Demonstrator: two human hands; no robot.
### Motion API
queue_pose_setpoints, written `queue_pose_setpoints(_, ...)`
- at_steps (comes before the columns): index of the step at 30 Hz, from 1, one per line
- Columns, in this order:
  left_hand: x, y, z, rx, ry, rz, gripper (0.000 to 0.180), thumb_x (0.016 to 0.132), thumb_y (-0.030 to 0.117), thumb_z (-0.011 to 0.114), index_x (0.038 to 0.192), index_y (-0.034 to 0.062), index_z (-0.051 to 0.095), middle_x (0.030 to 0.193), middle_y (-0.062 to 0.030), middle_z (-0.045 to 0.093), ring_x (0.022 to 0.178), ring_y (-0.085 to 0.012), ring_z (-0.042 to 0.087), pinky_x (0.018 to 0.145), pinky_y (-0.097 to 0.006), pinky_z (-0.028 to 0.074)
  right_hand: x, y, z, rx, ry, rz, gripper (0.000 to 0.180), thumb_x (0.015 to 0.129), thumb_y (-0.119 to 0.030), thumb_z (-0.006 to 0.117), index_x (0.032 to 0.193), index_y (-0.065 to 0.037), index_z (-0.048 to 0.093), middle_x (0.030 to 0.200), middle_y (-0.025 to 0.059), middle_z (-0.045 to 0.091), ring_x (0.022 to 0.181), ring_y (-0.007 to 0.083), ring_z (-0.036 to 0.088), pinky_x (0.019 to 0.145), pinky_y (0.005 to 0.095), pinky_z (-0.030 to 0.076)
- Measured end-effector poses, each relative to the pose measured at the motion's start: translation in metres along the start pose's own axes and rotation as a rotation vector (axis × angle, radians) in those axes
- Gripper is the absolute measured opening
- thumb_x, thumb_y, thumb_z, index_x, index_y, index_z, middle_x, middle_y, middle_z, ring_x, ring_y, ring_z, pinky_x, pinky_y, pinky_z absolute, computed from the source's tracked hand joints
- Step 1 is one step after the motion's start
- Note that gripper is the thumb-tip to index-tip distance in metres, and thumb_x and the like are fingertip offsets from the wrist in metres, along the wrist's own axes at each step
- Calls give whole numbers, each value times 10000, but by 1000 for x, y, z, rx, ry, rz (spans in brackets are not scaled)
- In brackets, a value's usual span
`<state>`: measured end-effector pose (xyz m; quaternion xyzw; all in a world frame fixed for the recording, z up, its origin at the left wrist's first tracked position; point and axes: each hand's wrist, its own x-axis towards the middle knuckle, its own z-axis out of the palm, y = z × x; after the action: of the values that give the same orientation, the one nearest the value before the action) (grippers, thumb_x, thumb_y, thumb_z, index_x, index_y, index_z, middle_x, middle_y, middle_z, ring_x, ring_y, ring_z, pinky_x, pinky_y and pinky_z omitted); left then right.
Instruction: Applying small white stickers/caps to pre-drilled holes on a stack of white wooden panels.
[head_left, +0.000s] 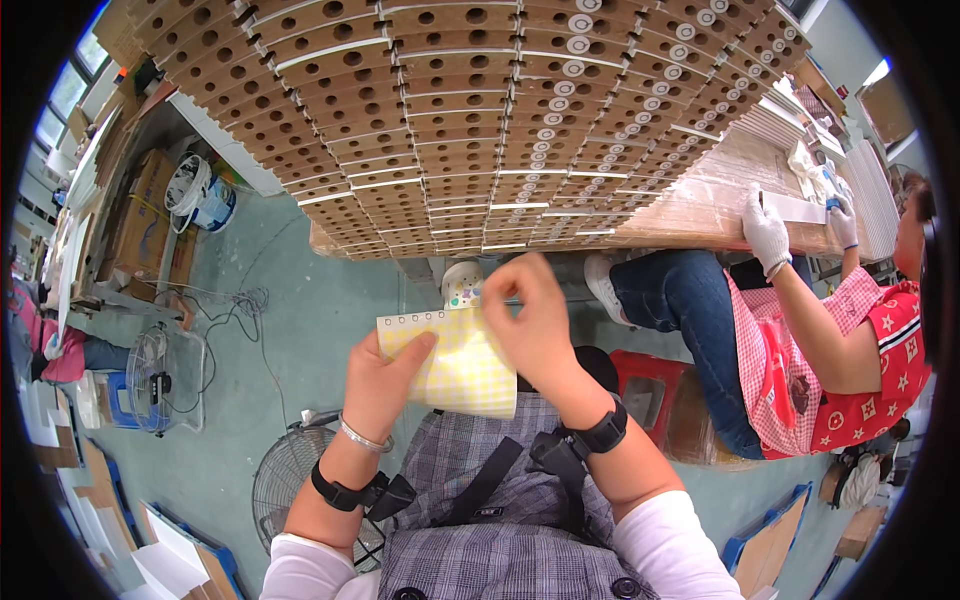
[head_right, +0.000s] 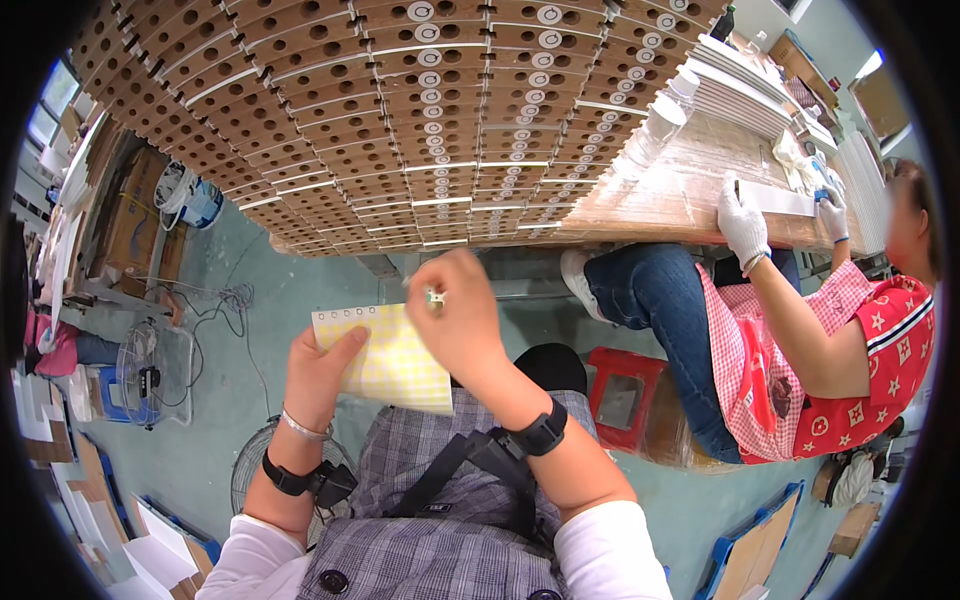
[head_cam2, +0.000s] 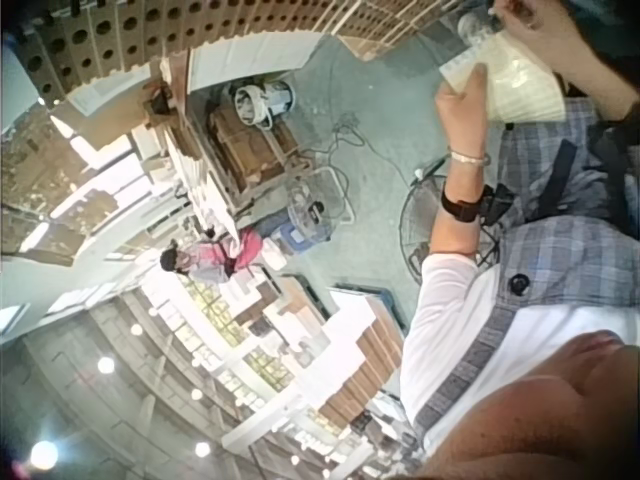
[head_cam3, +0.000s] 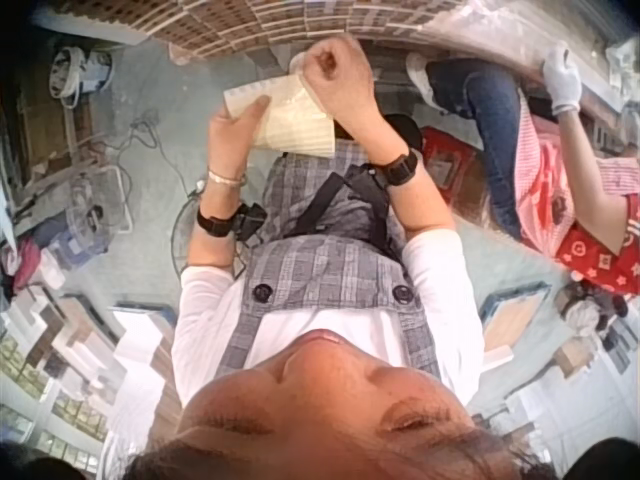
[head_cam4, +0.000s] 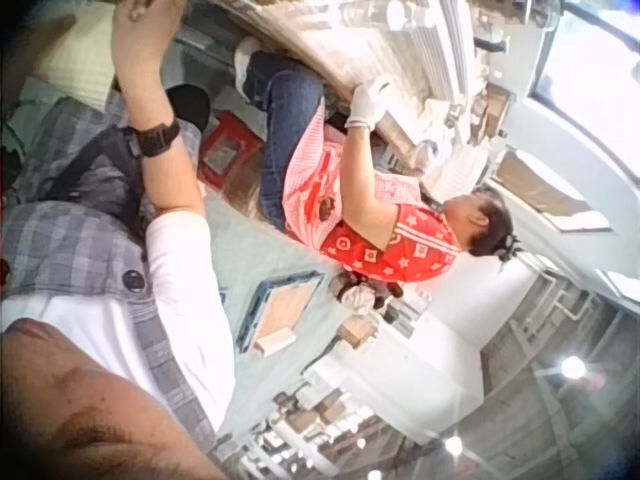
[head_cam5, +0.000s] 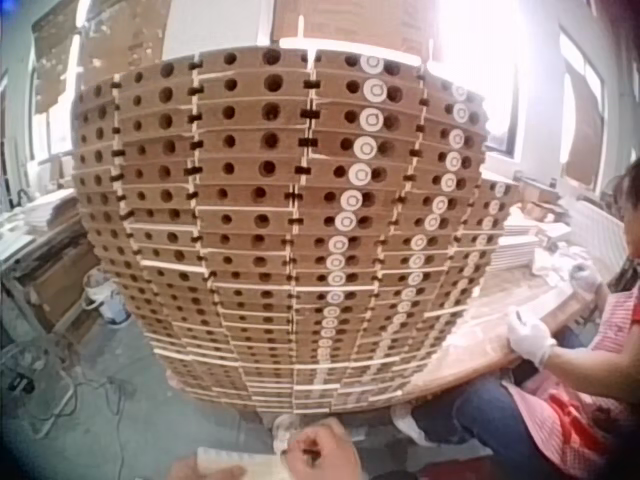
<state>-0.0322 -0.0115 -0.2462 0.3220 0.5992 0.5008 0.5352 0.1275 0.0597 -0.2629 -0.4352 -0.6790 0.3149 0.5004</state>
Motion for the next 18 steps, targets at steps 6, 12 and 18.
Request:
queue_pose_setpoints(6,2,-4,-5,7,15,1,184,832,75,651,974,-40,625,900,-84,667,769,-116,631,677,-242,509,24,22,8,-4,342,83,106,769,-33,664,778,-27,558,768,43,483,697,164,490,651,278,413)
queue_pose_setpoints(12,4,-6,-7,34,28,19,188,829,85,651,979,-26,627,898,-80,669,759,-123,630,685,-249,502,27,27,16,-58,396,66,101,764,-58,678,770,-40,579,760,43,471,689,175,482,671,294,406)
queue_pose_setpoints(18,4,-4,-6,24,20,29,183,830,87,652,978,-19,629,898,-71,668,761,-115,626,682,-244,497,31,25,18,-176,452,49,124,766,-102,686,742,-55,574,734,36,477,699,203,490,682,328,386)
